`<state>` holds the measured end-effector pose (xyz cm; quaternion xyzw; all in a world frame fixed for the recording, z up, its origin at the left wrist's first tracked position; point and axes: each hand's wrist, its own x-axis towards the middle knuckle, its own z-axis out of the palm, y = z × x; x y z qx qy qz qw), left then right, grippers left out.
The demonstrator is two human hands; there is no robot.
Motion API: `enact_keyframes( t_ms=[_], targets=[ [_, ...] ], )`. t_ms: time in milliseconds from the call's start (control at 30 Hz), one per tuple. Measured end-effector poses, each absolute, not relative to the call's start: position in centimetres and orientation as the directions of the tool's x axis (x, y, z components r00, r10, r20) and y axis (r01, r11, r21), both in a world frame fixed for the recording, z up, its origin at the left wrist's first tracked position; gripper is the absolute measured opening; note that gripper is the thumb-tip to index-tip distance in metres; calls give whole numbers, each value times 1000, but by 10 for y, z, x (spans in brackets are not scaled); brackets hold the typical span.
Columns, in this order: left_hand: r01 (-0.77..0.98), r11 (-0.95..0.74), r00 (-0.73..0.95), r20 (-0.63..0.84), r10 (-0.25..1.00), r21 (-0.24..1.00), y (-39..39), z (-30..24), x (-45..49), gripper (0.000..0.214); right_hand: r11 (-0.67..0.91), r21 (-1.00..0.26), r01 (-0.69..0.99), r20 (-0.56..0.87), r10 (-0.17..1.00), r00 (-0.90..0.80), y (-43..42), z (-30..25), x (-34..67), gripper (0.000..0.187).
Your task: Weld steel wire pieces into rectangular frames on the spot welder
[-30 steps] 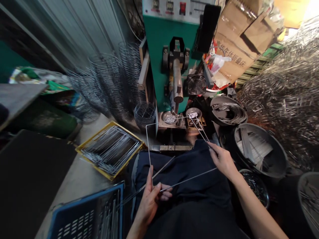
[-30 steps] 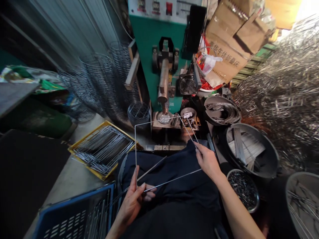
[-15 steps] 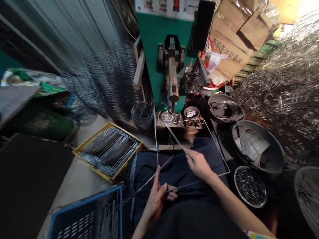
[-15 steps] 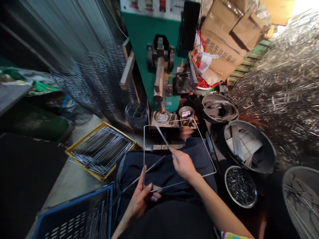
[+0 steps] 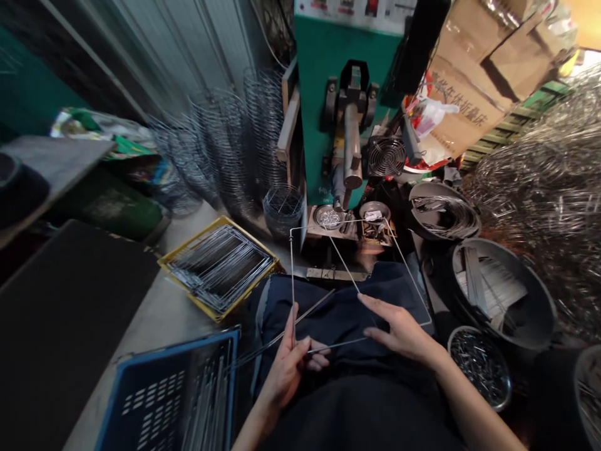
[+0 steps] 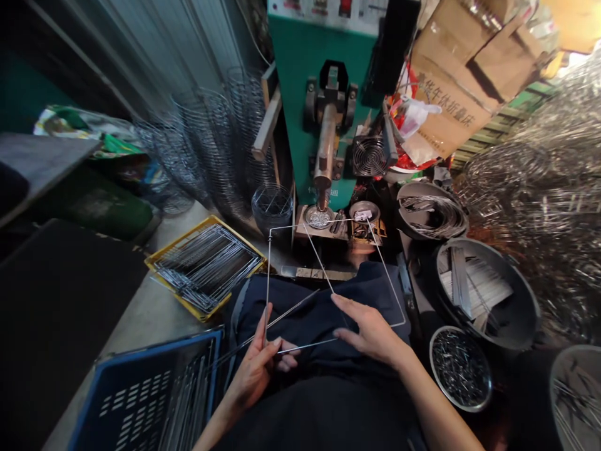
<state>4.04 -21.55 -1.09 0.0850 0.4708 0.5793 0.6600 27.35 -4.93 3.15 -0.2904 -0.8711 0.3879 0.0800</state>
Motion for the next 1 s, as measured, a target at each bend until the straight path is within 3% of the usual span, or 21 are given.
enact_keyframes(
  t_ms=[100,300,433,633,700,767,867,1000],
  targets=[
    [-671,300,-123,-501,856,677,-216,-8,38,99,505,-757,414,-149,484,-862,-56,36,274,81],
    [-655,297,-113,-479,870,695,-217,-6,36,95,384,-819,426,-205,498,-842,-65,32,271,63],
    [-668,321,-93,-503,859,672,-216,-6,39,100,350,-845,404,-259,394,-882,-76,33,271,60],
    [-705,343,-45,-522,852,620,-216,-13,45,100,310,-899,309,-231,266,-936,-78,36,269,42],
    [-714,344,-33,-520,854,610,-216,-15,45,100,291,-904,313,-221,309,-925,-75,35,268,33],
    [-706,337,-40,-510,859,623,-215,-15,44,99,271,-896,352,-213,435,-875,-71,34,269,29],
    [-686,329,-71,-510,858,649,-213,-14,41,99,238,-903,358,-177,553,-814,-61,41,274,38],
    [-679,324,-100,-520,848,659,-212,-13,35,98,329,-895,300,-145,421,-895,-55,54,279,71]
  ],
)
